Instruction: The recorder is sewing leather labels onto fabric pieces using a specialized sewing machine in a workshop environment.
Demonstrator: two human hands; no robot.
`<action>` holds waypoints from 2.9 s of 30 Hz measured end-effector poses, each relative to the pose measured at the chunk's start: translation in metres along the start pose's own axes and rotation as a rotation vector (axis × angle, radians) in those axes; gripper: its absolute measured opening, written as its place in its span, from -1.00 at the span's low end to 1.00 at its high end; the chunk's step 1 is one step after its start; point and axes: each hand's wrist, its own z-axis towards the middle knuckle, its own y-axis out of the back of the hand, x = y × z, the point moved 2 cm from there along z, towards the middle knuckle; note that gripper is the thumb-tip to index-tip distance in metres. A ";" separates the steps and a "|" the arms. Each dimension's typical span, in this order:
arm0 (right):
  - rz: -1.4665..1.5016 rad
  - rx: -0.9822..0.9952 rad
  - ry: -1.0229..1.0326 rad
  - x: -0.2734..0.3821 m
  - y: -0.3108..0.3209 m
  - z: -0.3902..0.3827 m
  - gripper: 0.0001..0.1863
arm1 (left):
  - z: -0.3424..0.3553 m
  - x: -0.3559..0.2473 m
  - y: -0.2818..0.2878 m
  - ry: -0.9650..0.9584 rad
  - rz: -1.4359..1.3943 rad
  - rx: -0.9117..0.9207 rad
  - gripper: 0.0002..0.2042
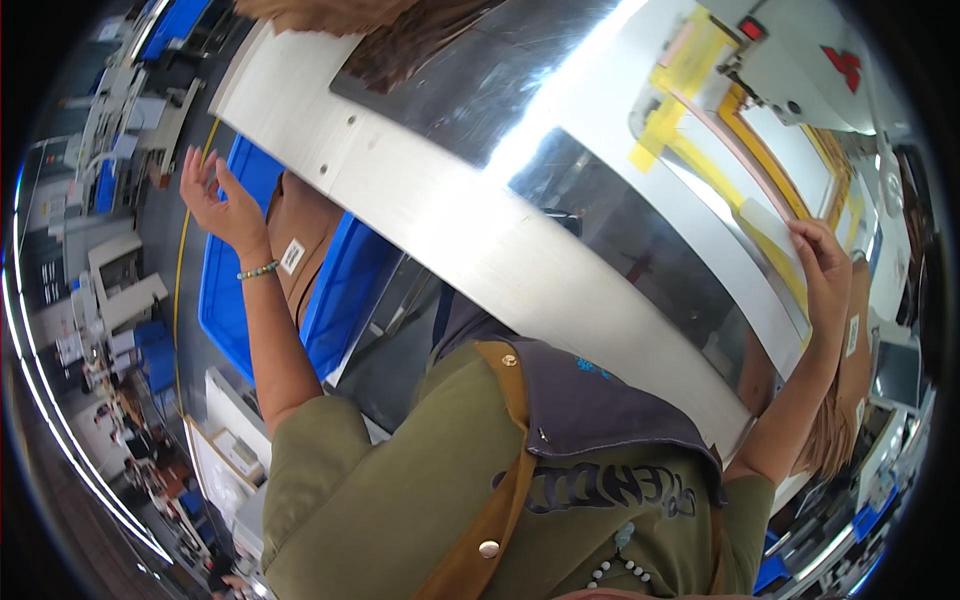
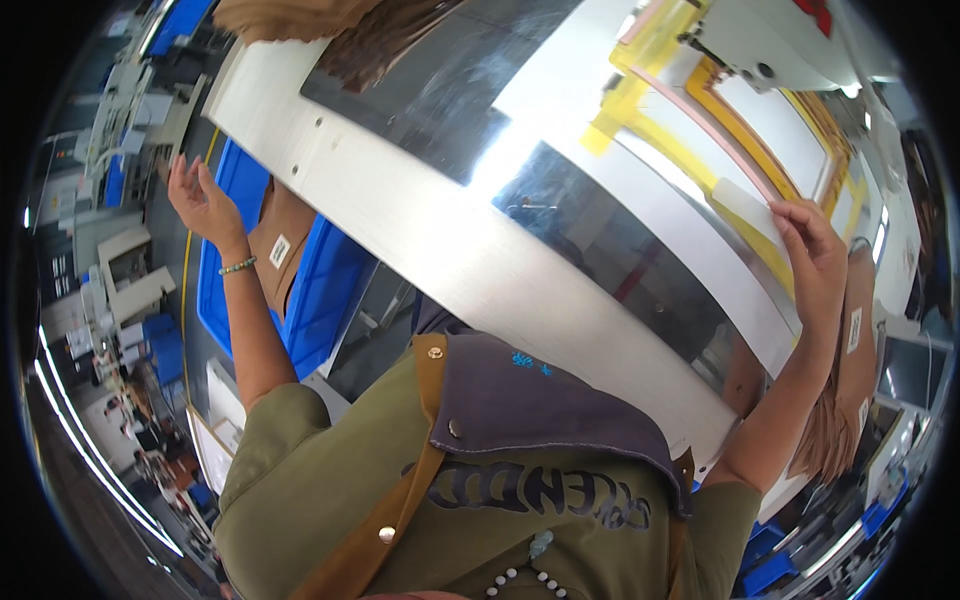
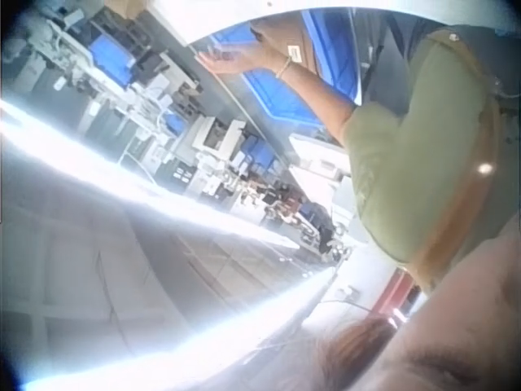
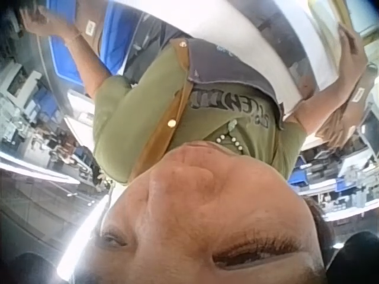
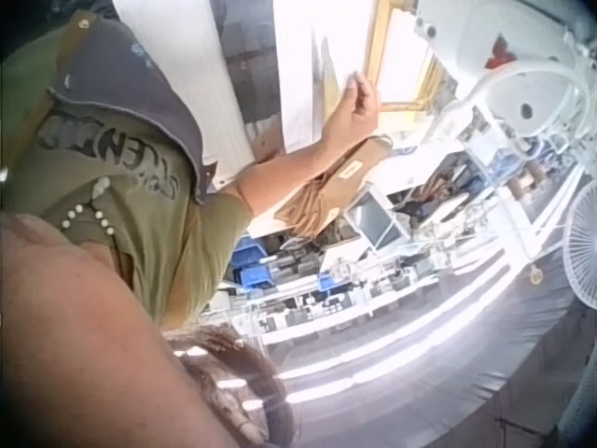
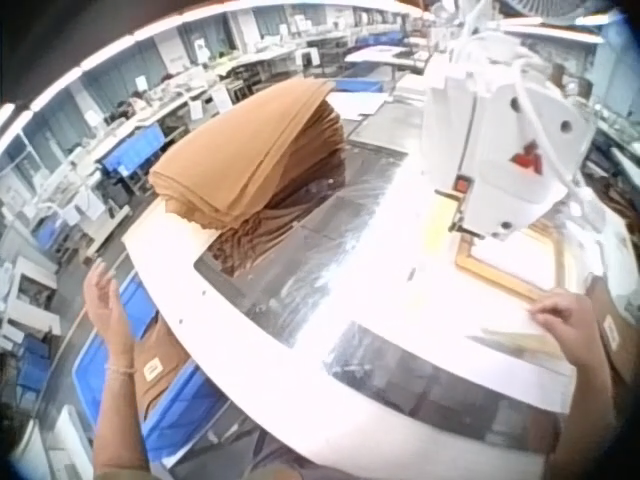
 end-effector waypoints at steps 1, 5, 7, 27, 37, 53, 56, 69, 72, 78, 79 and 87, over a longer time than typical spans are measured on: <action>-0.059 0.032 0.007 0.005 0.006 0.005 -0.86 | 0.014 -0.032 -0.027 0.055 -0.024 0.009 -0.65; -0.386 0.002 -0.115 0.012 0.040 0.027 -0.76 | 0.014 -0.159 -0.127 0.070 -0.544 0.538 -0.76; -0.393 -0.028 0.056 0.013 0.052 0.043 -0.73 | 0.006 -0.213 -0.162 -0.249 -0.566 0.859 -0.69; -0.145 -0.059 -0.093 -0.009 -0.022 0.101 -0.84 | -0.056 -0.356 -0.277 -0.914 -0.264 1.209 -0.21; -0.132 -0.078 -0.058 -0.002 -0.034 0.110 -0.81 | -0.055 -0.356 -0.282 -0.938 -0.262 1.191 -0.13; -0.576 0.292 -0.210 -0.007 0.059 0.080 -0.76 | -0.060 -0.355 -0.292 -0.897 -0.303 1.125 -0.28; -0.519 0.251 -0.230 -0.014 0.059 0.077 -0.78 | -0.061 -0.354 -0.292 -0.902 -0.270 1.149 -0.29; -0.680 0.362 -0.321 -0.006 0.044 0.094 -0.81 | -0.061 -0.354 -0.292 -0.888 -0.328 1.095 -0.30; -0.688 0.410 -0.328 -0.002 0.045 0.097 -0.85 | -0.061 -0.354 -0.292 -0.882 -0.328 1.102 -0.30; -0.711 0.496 -0.288 -0.001 0.046 0.100 -0.87 | -0.061 -0.354 -0.292 -0.875 -0.314 1.095 -0.32; -0.722 0.508 -0.307 -0.002 0.048 0.100 -0.87 | -0.061 -0.354 -0.292 -0.876 -0.302 1.115 -0.32; -0.741 0.568 -0.317 0.010 0.048 0.108 -0.83 | -0.060 -0.353 -0.292 -0.899 -0.269 1.121 -0.30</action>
